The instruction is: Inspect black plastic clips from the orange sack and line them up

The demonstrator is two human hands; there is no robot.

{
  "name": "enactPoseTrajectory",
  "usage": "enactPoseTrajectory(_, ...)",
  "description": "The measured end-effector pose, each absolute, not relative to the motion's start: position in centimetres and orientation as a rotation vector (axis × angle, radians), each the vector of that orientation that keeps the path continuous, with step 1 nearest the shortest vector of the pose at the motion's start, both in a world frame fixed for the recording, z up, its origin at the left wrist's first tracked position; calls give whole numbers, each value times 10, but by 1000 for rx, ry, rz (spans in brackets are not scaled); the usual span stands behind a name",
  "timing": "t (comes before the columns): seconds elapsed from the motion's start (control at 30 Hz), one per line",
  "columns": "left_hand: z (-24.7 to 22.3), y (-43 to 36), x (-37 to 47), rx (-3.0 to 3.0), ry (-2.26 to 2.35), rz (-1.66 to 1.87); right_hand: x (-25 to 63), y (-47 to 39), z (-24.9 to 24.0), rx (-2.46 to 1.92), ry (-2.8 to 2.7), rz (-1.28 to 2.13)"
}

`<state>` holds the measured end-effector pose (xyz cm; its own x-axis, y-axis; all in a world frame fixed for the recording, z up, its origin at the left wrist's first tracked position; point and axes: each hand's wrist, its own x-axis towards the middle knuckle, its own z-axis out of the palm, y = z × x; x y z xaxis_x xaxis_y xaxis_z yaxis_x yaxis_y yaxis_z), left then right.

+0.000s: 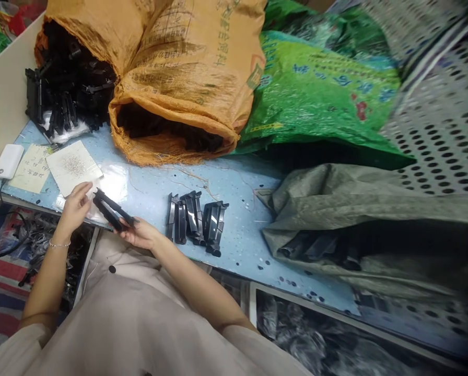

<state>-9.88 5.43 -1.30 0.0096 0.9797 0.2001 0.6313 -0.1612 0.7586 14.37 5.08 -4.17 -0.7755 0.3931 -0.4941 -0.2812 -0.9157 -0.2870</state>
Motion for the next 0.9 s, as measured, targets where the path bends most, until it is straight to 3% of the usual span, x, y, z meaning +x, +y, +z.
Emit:
enactPoseTrajectory(0.17,5,9,-73,2261,1399,935,138,54,-38,-651,-10,2678)
enactPoseTrajectory(0.4,-1,4,-59,2352,1344,1011,136,40,-37,-578,134,2624)
enactPoseTrajectory(0.53,-5,14,-68,2238,1560,1172,141,37,-35,-421,183,2609)
enactPoseTrajectory(0.67,-6,7,-54,2365,1415,1129,140,47,-33,-718,-306,2457)
enactPoseTrajectory(0.8,-1,-8,-25,2438,1126,941,136,47,-22,-1184,-1201,1797)
enactPoseTrajectory(0.9,21,-20,-29,2373,1210,849,143,36,-1,-1136,-1721,1492)
